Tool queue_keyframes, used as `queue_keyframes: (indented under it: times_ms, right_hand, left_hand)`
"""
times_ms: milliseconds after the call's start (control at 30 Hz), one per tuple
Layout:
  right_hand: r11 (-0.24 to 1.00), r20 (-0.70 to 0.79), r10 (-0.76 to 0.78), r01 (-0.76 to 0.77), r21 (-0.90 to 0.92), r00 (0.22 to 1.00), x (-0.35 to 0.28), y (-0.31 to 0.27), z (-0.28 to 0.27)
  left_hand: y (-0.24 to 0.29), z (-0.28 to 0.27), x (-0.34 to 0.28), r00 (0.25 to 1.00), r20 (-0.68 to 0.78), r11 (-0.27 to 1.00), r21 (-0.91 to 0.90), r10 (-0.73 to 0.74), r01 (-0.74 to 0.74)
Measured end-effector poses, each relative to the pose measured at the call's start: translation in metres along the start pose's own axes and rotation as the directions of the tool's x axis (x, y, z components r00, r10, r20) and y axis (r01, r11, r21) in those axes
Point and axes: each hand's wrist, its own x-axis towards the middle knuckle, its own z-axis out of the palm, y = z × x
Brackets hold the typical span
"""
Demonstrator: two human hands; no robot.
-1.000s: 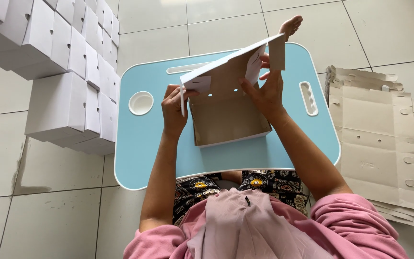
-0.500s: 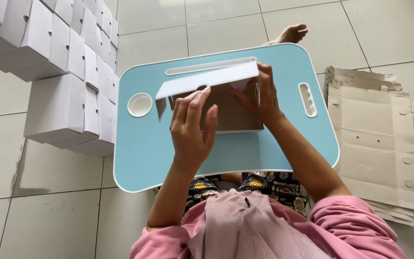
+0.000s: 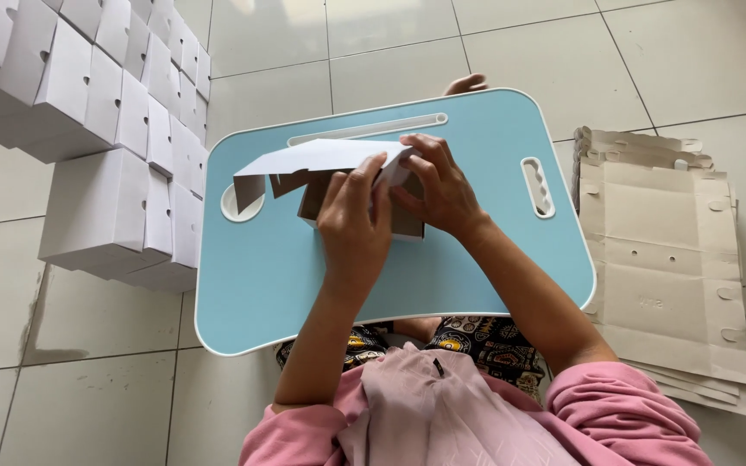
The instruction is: Folding flat cardboard sheets into rectangular boxes and stacking them.
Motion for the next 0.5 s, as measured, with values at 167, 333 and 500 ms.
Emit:
queue_keyframes:
  times_ms: [167, 333, 500]
  right_hand:
    - [0.993, 0.007, 0.053, -0.053, 0.109, 0.999, 0.015, -0.003, -0.008]
    - [0.978, -0.026, 0.089, -0.082, 0.19, 0.996, 0.02, -0.006, -0.009]
    - [0.987, -0.014, 0.084, -0.081, 0.139, 0.996, 0.017, -0.004, -0.007]
  left_hand:
    - [-0.019, 0.009, 0.007, 0.997, -0.067, 1.0, 0.0, -0.03, 0.03]
    - [-0.026, 0.011, 0.004, 0.985, -0.138, 0.995, -0.007, -0.102, 0.102]
    - [-0.026, -0.009, 0.016, 0.995, -0.03, 0.99, -0.111, -0.095, 0.091]
